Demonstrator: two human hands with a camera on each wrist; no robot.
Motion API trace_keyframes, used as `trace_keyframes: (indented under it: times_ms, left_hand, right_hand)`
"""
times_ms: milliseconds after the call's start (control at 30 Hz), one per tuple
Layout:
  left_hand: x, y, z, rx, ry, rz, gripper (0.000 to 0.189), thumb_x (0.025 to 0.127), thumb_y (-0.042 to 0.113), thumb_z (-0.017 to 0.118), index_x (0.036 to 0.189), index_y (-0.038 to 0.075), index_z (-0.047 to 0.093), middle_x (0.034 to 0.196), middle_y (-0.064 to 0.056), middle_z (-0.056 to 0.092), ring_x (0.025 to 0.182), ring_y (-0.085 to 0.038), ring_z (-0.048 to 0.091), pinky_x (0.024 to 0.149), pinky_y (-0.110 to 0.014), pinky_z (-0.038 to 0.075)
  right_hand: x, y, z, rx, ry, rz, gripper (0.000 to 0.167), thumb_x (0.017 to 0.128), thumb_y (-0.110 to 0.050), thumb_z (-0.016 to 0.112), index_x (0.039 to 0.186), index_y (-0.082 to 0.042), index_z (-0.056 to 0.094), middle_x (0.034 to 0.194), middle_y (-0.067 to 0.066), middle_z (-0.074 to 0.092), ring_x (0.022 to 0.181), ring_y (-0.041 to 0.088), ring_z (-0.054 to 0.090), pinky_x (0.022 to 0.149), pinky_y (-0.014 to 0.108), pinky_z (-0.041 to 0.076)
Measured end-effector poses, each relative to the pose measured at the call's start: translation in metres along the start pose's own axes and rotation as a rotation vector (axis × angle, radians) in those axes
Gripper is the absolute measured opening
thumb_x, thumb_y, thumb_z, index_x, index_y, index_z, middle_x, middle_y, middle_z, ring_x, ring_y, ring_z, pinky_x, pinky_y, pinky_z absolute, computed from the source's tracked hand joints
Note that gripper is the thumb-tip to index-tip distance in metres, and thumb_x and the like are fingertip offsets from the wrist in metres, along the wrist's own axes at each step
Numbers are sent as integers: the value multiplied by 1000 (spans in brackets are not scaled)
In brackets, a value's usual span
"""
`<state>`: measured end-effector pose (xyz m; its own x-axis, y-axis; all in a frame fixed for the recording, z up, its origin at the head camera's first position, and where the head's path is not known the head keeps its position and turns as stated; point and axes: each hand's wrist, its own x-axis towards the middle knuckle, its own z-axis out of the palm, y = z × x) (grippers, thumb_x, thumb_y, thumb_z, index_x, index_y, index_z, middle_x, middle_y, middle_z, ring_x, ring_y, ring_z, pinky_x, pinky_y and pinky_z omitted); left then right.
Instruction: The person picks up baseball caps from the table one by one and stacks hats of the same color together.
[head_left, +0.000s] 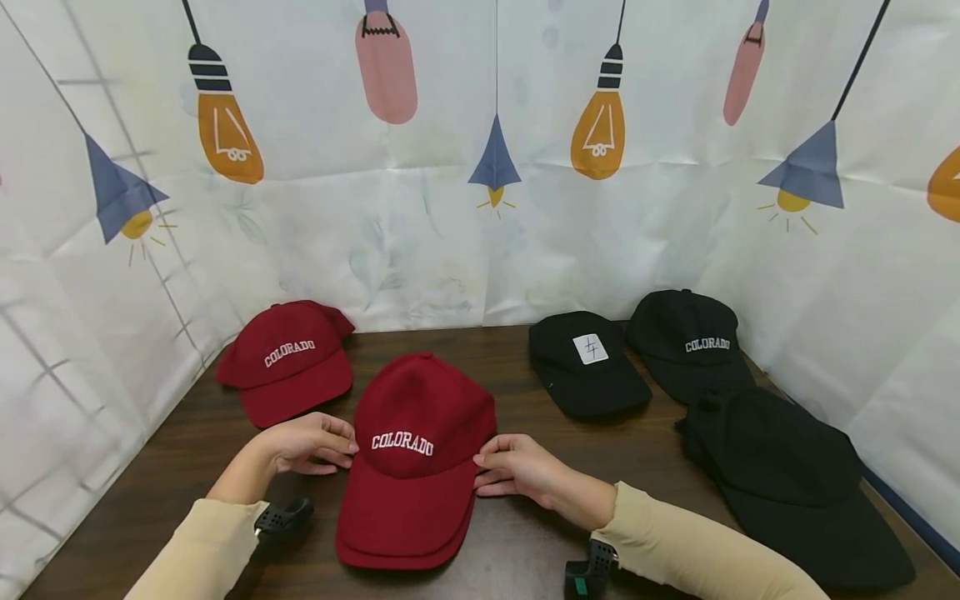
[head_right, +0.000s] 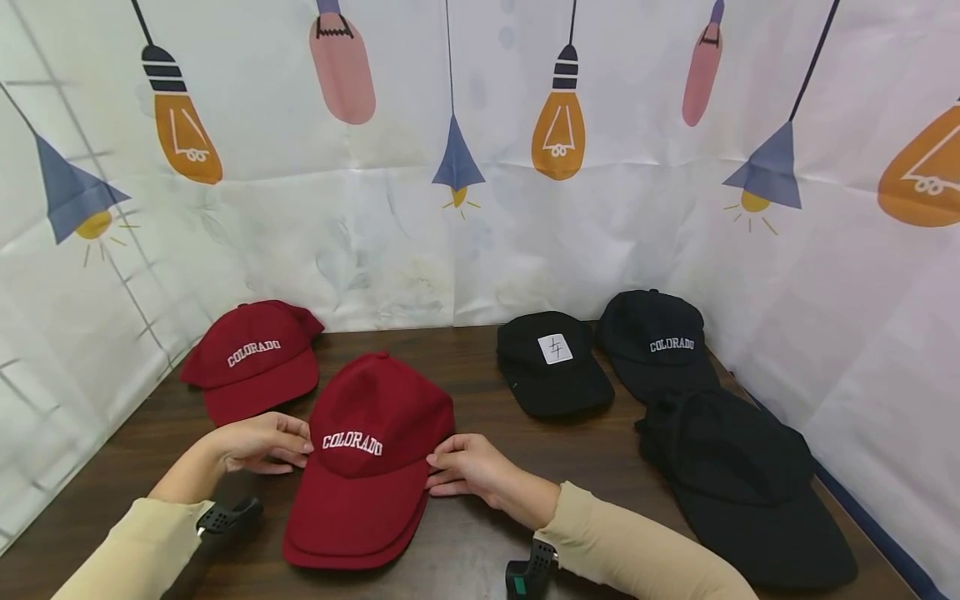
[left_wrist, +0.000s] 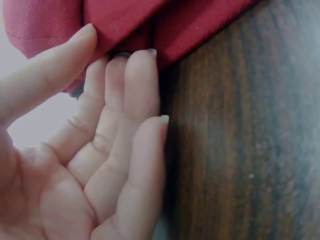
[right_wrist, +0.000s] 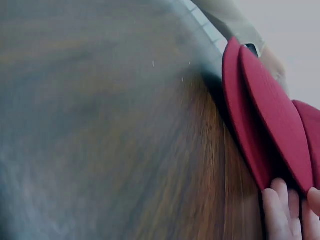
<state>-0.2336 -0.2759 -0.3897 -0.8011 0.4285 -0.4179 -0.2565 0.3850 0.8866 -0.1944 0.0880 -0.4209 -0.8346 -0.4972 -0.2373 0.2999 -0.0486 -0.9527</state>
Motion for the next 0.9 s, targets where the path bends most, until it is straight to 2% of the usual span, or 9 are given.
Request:
trace_keyframes:
  times_ms: [167,367,900]
  left_hand:
    - [1,1,0,22,-6,-7,4,95,13,69,95,9,69,92,-2,73,87,-16,71,78,-35,59]
    - [1,1,2,56,-6,-13,5,95,13,69,94,7,70,89,-3,73,85,-15,71,77,-34,58]
    - [0,7,4,124,-23,-29,8,95,12,68,88,9,70,82,-3,71,80,-14,69,75,-32,56]
  right_hand:
    - [2,0,-3,-26,-18,19,8,99,-2,61,92,-5,62,88,8,67,83,21,73,84,44,59]
    - [3,-1,-3,-57,-38,20,6,100,-1,58,95,-1,62,87,10,67,81,21,73,82,44,60]
    - [7,0,-5,-84,-68,32,7,102,-2,57,97,-1,61,87,11,68,78,20,73,79,41,61]
